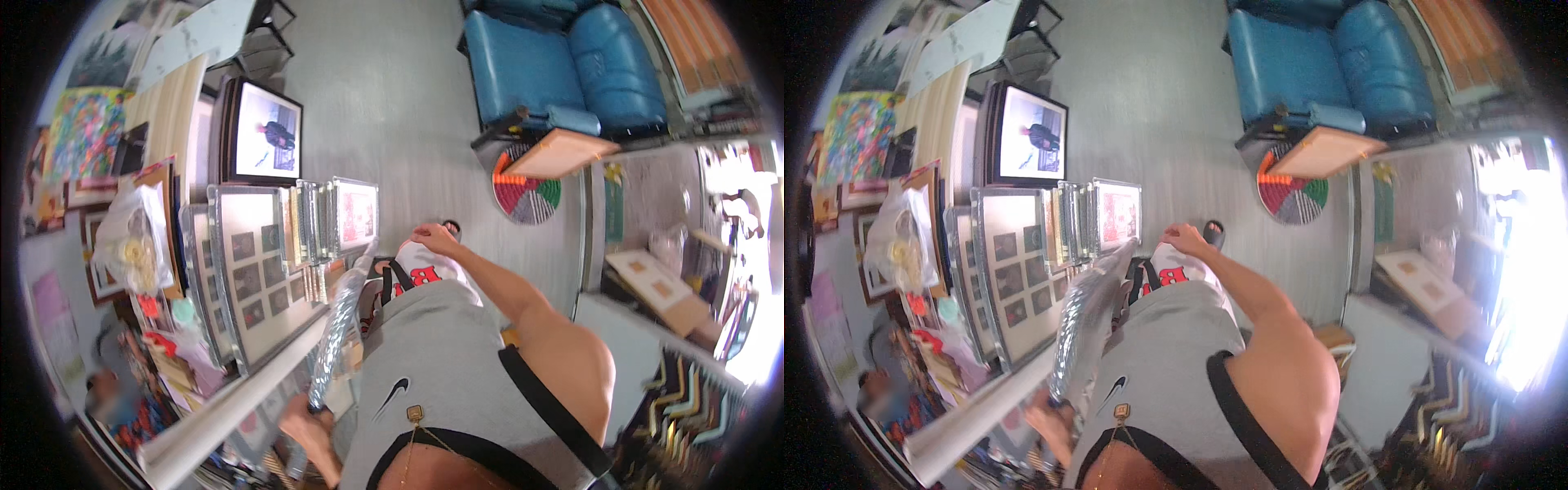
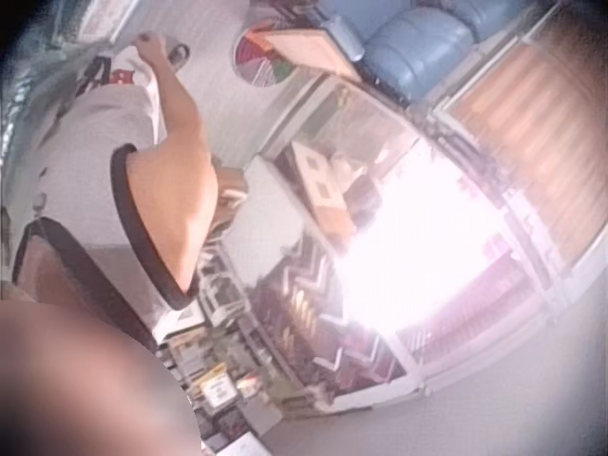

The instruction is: The person wraps a framed artwork with bubble wrap and secures it with packing tape. They then carry the wrapped frame to a stack of similar items and place it on top.

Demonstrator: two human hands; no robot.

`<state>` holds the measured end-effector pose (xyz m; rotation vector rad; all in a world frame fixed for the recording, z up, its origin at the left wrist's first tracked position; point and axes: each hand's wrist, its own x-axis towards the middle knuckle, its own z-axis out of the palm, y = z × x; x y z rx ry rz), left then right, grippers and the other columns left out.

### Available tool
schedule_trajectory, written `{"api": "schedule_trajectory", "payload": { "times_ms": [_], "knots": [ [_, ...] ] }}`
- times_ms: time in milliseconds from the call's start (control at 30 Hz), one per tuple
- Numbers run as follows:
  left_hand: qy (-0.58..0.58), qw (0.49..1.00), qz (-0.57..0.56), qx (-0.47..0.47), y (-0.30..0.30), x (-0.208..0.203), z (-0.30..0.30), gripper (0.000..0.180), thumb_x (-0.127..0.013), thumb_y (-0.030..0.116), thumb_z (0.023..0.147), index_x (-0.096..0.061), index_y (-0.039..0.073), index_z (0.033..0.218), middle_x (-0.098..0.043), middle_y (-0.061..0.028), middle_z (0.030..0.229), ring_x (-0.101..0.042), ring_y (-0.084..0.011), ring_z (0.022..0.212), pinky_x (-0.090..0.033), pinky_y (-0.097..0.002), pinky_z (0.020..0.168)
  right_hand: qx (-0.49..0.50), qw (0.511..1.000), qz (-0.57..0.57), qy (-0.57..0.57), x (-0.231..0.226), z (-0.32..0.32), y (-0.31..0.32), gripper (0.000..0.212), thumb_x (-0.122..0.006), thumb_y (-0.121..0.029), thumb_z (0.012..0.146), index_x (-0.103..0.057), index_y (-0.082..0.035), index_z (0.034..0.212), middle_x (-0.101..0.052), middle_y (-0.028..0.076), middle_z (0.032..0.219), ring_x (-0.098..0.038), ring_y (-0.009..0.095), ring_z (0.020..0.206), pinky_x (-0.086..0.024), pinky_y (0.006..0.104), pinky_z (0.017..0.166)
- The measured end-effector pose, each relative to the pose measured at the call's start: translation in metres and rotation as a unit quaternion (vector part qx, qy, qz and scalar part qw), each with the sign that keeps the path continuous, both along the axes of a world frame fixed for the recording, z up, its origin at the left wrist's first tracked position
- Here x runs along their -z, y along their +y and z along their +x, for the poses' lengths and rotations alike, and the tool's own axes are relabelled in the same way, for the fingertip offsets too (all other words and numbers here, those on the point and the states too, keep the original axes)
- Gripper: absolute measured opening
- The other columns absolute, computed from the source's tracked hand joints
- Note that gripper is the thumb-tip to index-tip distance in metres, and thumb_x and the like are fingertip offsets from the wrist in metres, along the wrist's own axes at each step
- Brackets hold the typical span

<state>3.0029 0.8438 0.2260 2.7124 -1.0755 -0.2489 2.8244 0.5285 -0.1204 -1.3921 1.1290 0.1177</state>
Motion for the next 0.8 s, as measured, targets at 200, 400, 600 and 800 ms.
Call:
{"api": "schedule_trajectory", "payload": {
  "times_ms": [200, 400, 600, 800],
  "knots": [
    [0.036, 0.986, 0.082, 0.141, -0.112, -0.007, -0.022, 0.023, -0.063, 0.006, 0.046, -0.055, 0.006, 0.067, -0.054, -0.0107, 0.065, -0.057, -0.0327, 0.065, -0.041, -0.0429, 0.055, 0.034, 0.98, 0.041, -0.191, -0.107, -0.038, -0.098, 0.053, -0.07, -0.033, 0.081, -0.057, -0.005, 0.124, -0.06, 0.012, 0.122, -0.056, 0.019, 0.111, -0.048, 0.0344, 0.089],
    [0.021, 0.946, 0.074, 0.315, -0.219, 0.008, -0.048, 0.02, -0.065, 0.012, 0.052, -0.057, 0.008, 0.069, -0.056, -0.0068, 0.068, -0.059, -0.0293, 0.068, -0.044, -0.042, 0.055, -0.283, 0.877, 0.072, -0.381, -0.187, -0.096, -0.167, 0.07, -0.069, -0.042, 0.08, -0.047, -0.004, 0.134, -0.045, 0.016, 0.139, -0.042, 0.025, 0.126, -0.036, 0.0395, 0.103],
    [-0.023, 0.907, -0.008, 0.421, -0.316, 0.025, -0.045, 0.015, -0.063, 0.013, 0.054, -0.059, 0.01, 0.068, -0.055, -0.0033, 0.066, -0.061, -0.0242, 0.069, -0.045, -0.0385, 0.054, -0.185, 0.753, 0.171, -0.608, -0.235, -0.132, -0.196, 0.093, -0.071, -0.062, 0.069, -0.048, 0.006, 0.129, -0.045, 0.025, 0.136, -0.043, 0.032, 0.128, -0.029, 0.0447, 0.107],
    [0.002, 0.877, -0.043, 0.478, -0.414, 0.047, -0.011, 0.012, -0.064, 0.016, 0.056, -0.06, 0.011, 0.066, -0.058, -0.0008, 0.067, -0.062, -0.0224, 0.07, -0.047, -0.0382, 0.053, -0.272, 0.827, 0.175, -0.461, -0.28, -0.12, -0.27, 0.107, -0.082, -0.059, 0.056, -0.045, 0.006, 0.132, -0.046, 0.023, 0.135, -0.045, 0.03, 0.125, -0.033, 0.041, 0.105]
  ]
}}
